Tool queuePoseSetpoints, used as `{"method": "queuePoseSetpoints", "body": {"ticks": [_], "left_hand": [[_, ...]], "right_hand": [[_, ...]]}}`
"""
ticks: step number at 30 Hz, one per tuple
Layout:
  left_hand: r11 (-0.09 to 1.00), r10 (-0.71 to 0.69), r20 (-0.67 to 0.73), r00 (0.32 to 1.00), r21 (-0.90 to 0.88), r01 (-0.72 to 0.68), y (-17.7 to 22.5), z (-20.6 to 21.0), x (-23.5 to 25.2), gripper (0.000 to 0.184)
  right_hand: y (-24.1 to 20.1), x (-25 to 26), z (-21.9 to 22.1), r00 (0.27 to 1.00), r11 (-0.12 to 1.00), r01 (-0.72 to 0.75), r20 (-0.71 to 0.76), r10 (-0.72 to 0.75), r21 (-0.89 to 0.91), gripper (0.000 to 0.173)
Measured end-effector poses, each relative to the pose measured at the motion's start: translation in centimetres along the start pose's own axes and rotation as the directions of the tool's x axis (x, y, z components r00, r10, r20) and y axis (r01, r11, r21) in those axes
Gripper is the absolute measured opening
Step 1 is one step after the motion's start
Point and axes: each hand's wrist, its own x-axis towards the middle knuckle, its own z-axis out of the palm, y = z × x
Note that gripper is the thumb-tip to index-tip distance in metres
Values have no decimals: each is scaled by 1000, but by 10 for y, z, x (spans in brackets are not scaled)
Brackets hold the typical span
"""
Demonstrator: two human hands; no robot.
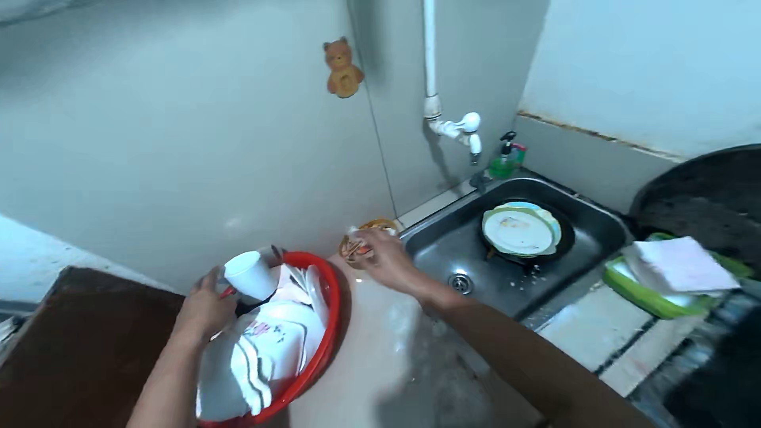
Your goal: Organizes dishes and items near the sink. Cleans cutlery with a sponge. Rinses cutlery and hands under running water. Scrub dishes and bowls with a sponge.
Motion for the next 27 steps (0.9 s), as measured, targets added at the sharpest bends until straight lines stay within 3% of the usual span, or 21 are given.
{"method": "queuePoseSetpoints", "body": {"ticks": [2, 5, 7, 9, 12, 14, 17, 22, 27], "left_hand": [[1000, 6, 37, 999, 24, -7, 5, -3, 4, 61], [997, -34, 82, 996, 65, 29, 15, -4, 8, 58], [993, -69, 59, 996, 95, 63, 18, -1, 9, 61], [990, -74, -17, 997, 121, 75, 28, 2, 4, 66], [995, 68, -189, 980, 84, -52, 61, 10, -14, 62], [979, 202, -252, 946, 47, -196, 91, 22, -27, 58], [924, 368, -233, 900, -20, -383, 146, 57, -50, 51], [855, 489, 10, 872, -207, -476, 243, 149, -103, 45], [871, 473, 430, 769, -362, -333, 311, 242, -146, 40]], "right_hand": [[78, -31, -40, 959, 945, -280, -80, 270, -167, 53], [192, -75, -96, 779, 668, -604, -143, 611, -434, 71], [252, -103, -120, 700, 522, -656, -180, 691, -546, 79], [282, -123, -137, 681, 459, -607, -126, 722, -649, 64], [285, -134, -149, 752, 483, -449, -25, 659, -752, 32], [284, -135, -152, 809, 540, -341, 51, 585, -769, 30], [281, -126, -153, 835, 580, -244, 137, 534, -777, 29], [280, -117, -149, 864, 644, -283, 102, 492, -710, 29], [302, -117, -162, 806, 618, -463, -11, 592, -635, 38]]}}
